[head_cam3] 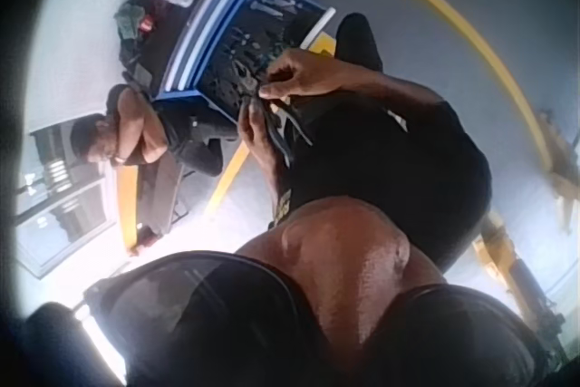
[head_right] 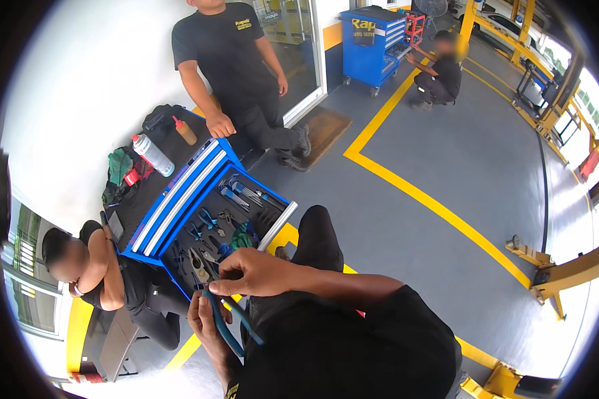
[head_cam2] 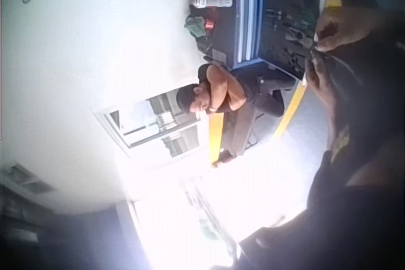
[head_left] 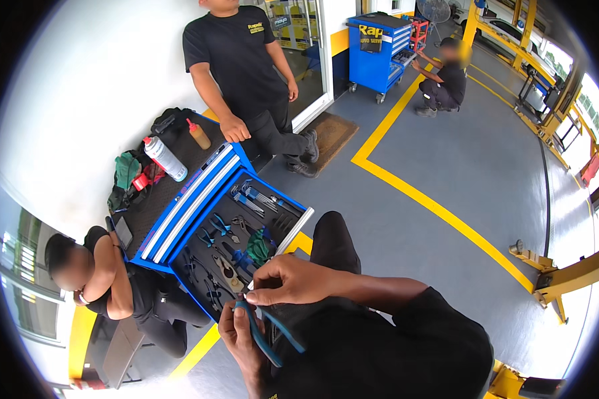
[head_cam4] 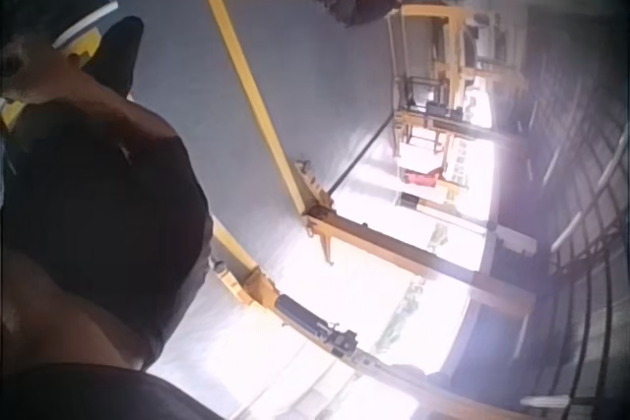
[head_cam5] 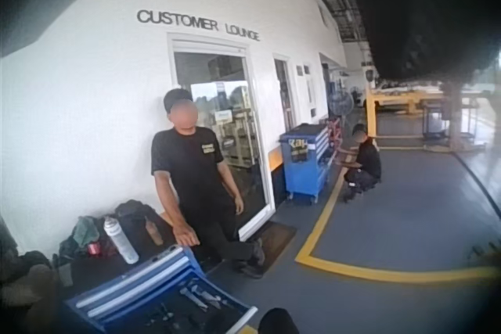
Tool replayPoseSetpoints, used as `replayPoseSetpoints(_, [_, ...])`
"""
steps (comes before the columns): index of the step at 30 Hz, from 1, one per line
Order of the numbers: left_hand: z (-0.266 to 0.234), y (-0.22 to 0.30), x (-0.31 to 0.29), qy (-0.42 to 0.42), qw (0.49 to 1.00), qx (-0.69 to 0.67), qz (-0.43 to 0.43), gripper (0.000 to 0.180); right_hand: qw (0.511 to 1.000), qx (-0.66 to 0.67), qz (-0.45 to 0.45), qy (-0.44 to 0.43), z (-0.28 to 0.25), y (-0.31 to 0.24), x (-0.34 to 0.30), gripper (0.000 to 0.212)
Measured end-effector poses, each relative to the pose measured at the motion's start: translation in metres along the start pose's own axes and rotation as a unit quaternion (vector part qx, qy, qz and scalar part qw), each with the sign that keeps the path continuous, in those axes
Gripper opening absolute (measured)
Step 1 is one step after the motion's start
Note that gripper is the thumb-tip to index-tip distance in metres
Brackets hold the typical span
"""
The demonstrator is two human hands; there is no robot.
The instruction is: The person holds a pair of pliers and repeatedly applies oil from a squeeze bottle to the pivot joint, then opens and closes the pliers to work the lubricant in. The person continues this cycle of oiling and operating the pliers throughout the clip.
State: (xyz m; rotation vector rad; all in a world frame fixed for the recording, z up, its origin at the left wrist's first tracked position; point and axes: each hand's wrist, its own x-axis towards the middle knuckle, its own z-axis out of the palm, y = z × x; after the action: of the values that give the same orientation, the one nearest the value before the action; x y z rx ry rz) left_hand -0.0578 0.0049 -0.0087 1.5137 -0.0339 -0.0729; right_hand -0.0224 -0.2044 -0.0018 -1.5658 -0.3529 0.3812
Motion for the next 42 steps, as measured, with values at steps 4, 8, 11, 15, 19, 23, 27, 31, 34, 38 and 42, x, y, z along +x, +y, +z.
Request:
replayPoseSetpoints(4, [-0.001, -0.001, -0.004, 0.002, 0.999, -0.05, -0.004, 0.04, 0.998, 0.0, -0.066, 0.001, -0.003, 0.005, 0.003, 0.041])
replayPoseSetpoints(8, [-0.007, 0.001, -0.004, -0.033, 0.995, -0.088, -0.016, 0.044, 0.997, 0.04, -0.059, 0.029, -0.013, 0.001, 0.004, 0.04])
replayPoseSetpoints(11, [0.006, 0.0, 0.001, -0.021, 0.998, -0.06, -0.012, 0.045, 0.996, 0.065, -0.057, 0.016, -0.005, 0.012, 0.01, 0.037])
replayPoseSetpoints(15, [0.002, -0.001, -0.002, -0.024, 0.999, -0.033, -0.019, 0.047, 0.998, 0.055, -0.041, -0.012, 0.001, 0.007, 0.007, 0.036])
replayPoseSetpoints(19, [-0.002, -0.002, -0.003, -0.058, 0.995, -0.075, -0.014, 0.047, 0.996, 0.057, -0.065, 0.022, -0.014, 0.0, 0.005, 0.032])
replayPoseSetpoints(23, [-0.008, -0.012, 0.0, -0.1, 0.991, -0.089, -0.012, 0.045, 0.989, 0.133, -0.053, 0.022, -0.004, 0.013, 0.011, 0.042])
replayPoseSetpoints(27, [-0.004, -0.006, -0.008, -0.007, 0.997, -0.053, -0.057, 0.045, 0.996, 0.075, -0.039, -0.015, 0.005, 0.01, 0.009, 0.043])
replayPoseSetpoints(31, [-0.01, -0.01, -0.007, -0.055, 0.991, -0.116, -0.026, 0.048, 0.992, 0.119, -0.029, -0.016, -0.002, 0.0, 0.007, 0.032])
replayPoseSetpoints(34, [-0.014, -0.007, -0.004, -0.106, 0.989, -0.103, -0.03, 0.049, 0.984, 0.172, -0.035, 0.039, -0.002, 0.013, 0.013, 0.036])
replayPoseSetpoints(38, [-0.006, -0.004, 0.001, -0.083, 0.989, -0.103, -0.061, 0.05, 0.97, 0.236, -0.015, 0.05, 0.014, 0.023, 0.017, 0.034])
replayPoseSetpoints(42, [-0.006, 0.002, -0.001, -0.022, 0.995, -0.084, -0.056, 0.048, 0.97, 0.24, 0.023, -0.017, 0.019, 0.015, 0.02, 0.035])
